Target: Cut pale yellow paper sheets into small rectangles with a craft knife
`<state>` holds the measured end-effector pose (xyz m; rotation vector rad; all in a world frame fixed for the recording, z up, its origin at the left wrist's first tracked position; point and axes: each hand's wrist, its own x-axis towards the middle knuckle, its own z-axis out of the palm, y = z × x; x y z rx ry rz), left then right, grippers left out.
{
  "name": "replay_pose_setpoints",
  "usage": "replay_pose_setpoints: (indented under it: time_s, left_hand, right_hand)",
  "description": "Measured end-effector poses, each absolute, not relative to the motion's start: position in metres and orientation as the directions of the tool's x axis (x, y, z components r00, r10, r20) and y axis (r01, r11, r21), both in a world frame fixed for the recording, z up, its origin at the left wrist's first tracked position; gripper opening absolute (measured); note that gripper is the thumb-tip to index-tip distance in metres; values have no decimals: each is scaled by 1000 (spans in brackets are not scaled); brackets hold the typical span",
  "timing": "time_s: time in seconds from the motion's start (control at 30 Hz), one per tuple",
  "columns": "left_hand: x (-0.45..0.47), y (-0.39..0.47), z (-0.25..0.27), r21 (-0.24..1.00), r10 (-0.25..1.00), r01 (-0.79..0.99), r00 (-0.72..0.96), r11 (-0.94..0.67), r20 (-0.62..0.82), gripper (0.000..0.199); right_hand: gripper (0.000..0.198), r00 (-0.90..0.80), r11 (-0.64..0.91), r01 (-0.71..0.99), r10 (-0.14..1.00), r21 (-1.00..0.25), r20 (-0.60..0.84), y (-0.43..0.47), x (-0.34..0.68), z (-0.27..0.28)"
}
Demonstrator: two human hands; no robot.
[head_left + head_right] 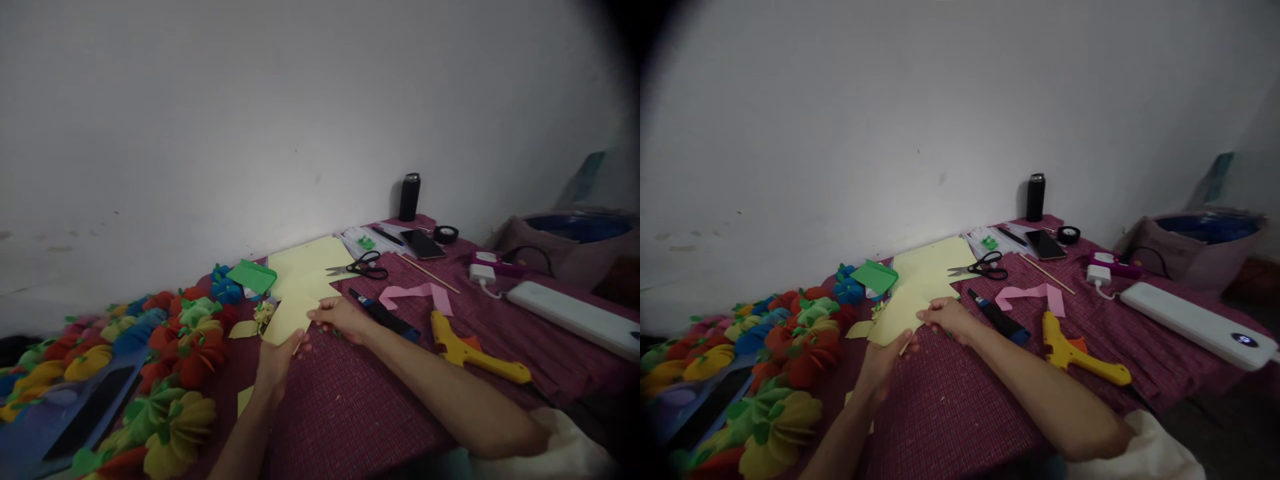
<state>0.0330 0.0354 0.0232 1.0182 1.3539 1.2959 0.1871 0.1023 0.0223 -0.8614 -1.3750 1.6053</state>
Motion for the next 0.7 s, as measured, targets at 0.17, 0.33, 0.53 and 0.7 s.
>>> replay_pose_setpoints:
  time_s: [0.17,0.33,0.53,0.7]
  left_hand:
    - [30,36,22,988,981,-25,-122,149,-151,25]
    - [23,37,32,921,961,-299,-44,248,-273,49]
    - [16,37,41,796,954,-535,76,284,-289,37]
    - [20,37,34,867,970,-471,-86,164,-230,27]
  right_hand:
    - [32,-184,107,-81,976,-991,121,119,203,25]
    - [24,-75,351,53,935,-935,347,118,210,36]
    - [21,-644,915,294,404,-277,650,86,195,35]
    - [31,-559,859,292,511,-421,653,92,197,37]
